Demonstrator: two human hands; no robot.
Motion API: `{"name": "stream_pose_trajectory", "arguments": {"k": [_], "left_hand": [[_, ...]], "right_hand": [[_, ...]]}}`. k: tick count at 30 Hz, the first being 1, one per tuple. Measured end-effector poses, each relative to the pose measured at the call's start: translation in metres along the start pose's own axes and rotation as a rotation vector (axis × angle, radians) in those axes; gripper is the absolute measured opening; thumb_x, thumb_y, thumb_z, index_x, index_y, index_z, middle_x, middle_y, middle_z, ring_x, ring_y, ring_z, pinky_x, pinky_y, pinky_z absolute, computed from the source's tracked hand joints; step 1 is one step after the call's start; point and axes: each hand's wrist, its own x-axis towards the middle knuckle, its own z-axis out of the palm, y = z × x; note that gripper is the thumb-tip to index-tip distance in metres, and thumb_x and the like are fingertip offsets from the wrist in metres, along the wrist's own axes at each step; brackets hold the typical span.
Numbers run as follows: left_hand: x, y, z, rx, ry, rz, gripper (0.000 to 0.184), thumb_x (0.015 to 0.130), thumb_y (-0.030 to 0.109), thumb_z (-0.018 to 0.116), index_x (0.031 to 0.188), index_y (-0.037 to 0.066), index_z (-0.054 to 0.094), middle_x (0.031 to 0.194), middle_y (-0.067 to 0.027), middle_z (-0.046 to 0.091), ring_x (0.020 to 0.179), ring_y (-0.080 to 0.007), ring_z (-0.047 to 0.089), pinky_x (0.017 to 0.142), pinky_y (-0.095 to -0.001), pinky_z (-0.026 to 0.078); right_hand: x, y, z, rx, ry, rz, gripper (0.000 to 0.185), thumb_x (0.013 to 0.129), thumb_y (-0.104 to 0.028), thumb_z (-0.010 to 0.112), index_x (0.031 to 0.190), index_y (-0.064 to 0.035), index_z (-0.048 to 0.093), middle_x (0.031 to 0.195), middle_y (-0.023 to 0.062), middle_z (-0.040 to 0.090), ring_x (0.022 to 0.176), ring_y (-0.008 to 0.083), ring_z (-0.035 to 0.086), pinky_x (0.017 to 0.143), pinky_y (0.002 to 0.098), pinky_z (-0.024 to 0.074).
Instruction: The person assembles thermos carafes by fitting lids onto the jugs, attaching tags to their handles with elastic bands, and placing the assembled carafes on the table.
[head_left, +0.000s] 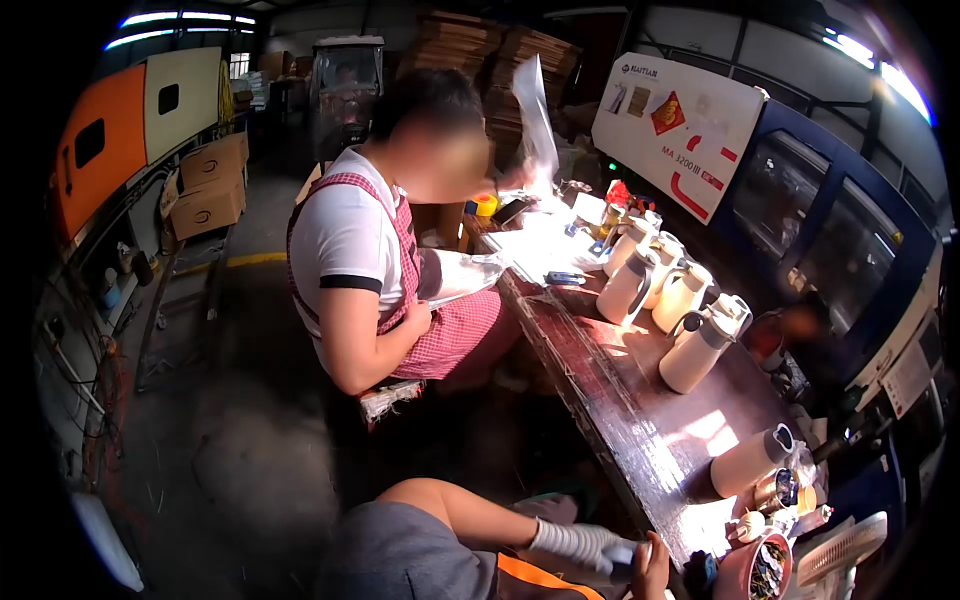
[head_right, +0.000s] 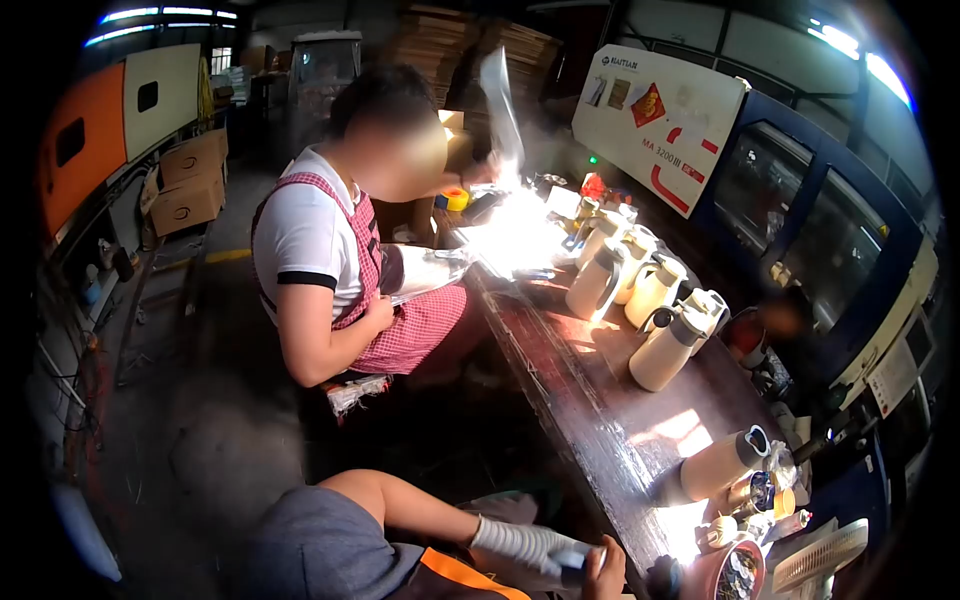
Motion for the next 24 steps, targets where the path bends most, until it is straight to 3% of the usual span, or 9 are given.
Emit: {"name": "stream_pose_trajectory", "arguments": {"k": [3,5,7,11,13,15,19,21,24], "left_hand": [[0.03,-0.053,0.058,0.123,0.204,0.168,0.059,0.079,0.006,0.061,0.135,0.009,0.043,0.116,-0.0081,0.059,0.109,-0.015,0.052,0.095,-0.0259,0.039],[0.069,-0.101,0.052,-0.274,0.039,0.356,0.053,0.081,0.013,0.063,0.13,0.007,0.047,0.112,-0.0076,0.06,0.108,-0.0174,0.054,0.094,-0.0253,0.039],[0.047,-0.06,0.02,0.246,0.256,-0.102,0.04,0.079,0.029,0.067,0.115,0.011,0.061,0.094,-0.0083,0.068,0.091,-0.0245,0.066,0.086,-0.0291,0.047],[0.041,-0.082,-0.032,0.034,0.342,0.033,0.033,0.069,0.021,0.071,0.099,0.008,0.068,0.089,-0.0069,0.069,0.085,-0.0196,0.065,0.078,-0.0324,0.05],[0.037,-0.086,-0.031,-0.048,0.318,0.106,0.032,0.068,0.017,0.072,0.098,0.008,0.068,0.086,-0.0049,0.068,0.083,-0.0154,0.062,0.075,-0.031,0.05],[0.029,-0.081,-0.032,-0.012,0.352,0.117,0.029,0.067,0.015,0.072,0.095,0.008,0.069,0.082,-0.0046,0.068,0.079,-0.0164,0.063,0.072,-0.0324,0.05],[0.001,-0.044,-0.021,-0.001,0.049,-0.227,0.028,0.073,0.02,0.071,0.098,0.007,0.07,0.072,-0.0036,0.065,0.066,-0.0154,0.062,0.059,-0.0278,0.047],[0.016,-0.073,0.016,-0.356,-0.005,-0.001,0.043,0.075,0.019,0.073,0.116,0.008,0.061,0.06,0.0001,0.055,0.047,-0.0119,0.053,0.042,-0.0248,0.04],[0.015,-0.054,0.005,-0.525,-0.179,-0.096,0.045,0.076,0.014,0.071,0.119,0.008,0.059,0.067,-0.0012,0.059,0.051,-0.0119,0.055,0.046,-0.0241,0.043]], "right_hand": [[0.011,0.01,0.003,0.033,0.04,0.144,0.05,0.092,-0.037,0.053,0.122,0.0035,0.054,0.121,0.0221,0.057,0.116,0.0349,0.053,0.099,0.0389,0.0391],[0.015,0.025,0.002,0.015,-0.053,0.176,0.05,0.096,-0.035,0.048,0.126,0.0039,0.051,0.127,0.0218,0.054,0.12,0.0356,0.05,0.102,0.0394,0.0365],[0.005,0.016,-0.007,0.173,-0.127,0.028,0.059,0.095,-0.041,0.048,0.133,0.0031,0.045,0.135,0.0211,0.045,0.128,0.0304,0.043,0.108,0.0376,0.0308],[-0.027,-0.059,-0.02,0.037,-0.193,-0.393,0.07,0.086,-0.062,0.048,0.129,-0.0068,0.052,0.141,0.0213,0.036,0.131,0.0404,0.036,0.107,0.0468,0.0313],[-0.03,-0.086,-0.023,-0.243,-0.131,-0.652,0.067,0.089,-0.058,0.046,0.127,-0.003,0.053,0.136,0.0211,0.044,0.129,0.0373,0.04,0.105,0.044,0.0336],[-0.028,-0.096,-0.02,-0.279,-0.017,-0.713,0.039,0.093,-0.031,0.051,0.124,-0.0072,0.055,0.132,0.0217,0.048,0.122,0.0389,0.046,0.101,0.0454,0.0376],[-0.017,-0.05,-0.008,-0.069,-0.029,-0.278,0.043,0.094,-0.033,0.046,0.128,-0.0068,0.053,0.131,0.02,0.048,0.124,0.0387,0.042,0.106,0.046,0.0325],[-0.013,-0.024,-0.003,0.018,-0.002,-0.214,0.044,0.096,-0.034,0.043,0.13,-0.0068,0.052,0.133,0.0195,0.047,0.127,0.0381,0.041,0.108,0.0457,0.0314],[-0.021,-0.02,-0.005,0.045,0.021,-0.183,0.046,0.098,-0.037,0.04,0.132,-0.0077,0.05,0.137,0.0184,0.045,0.129,0.0363,0.039,0.109,0.0449,0.0296]]}}
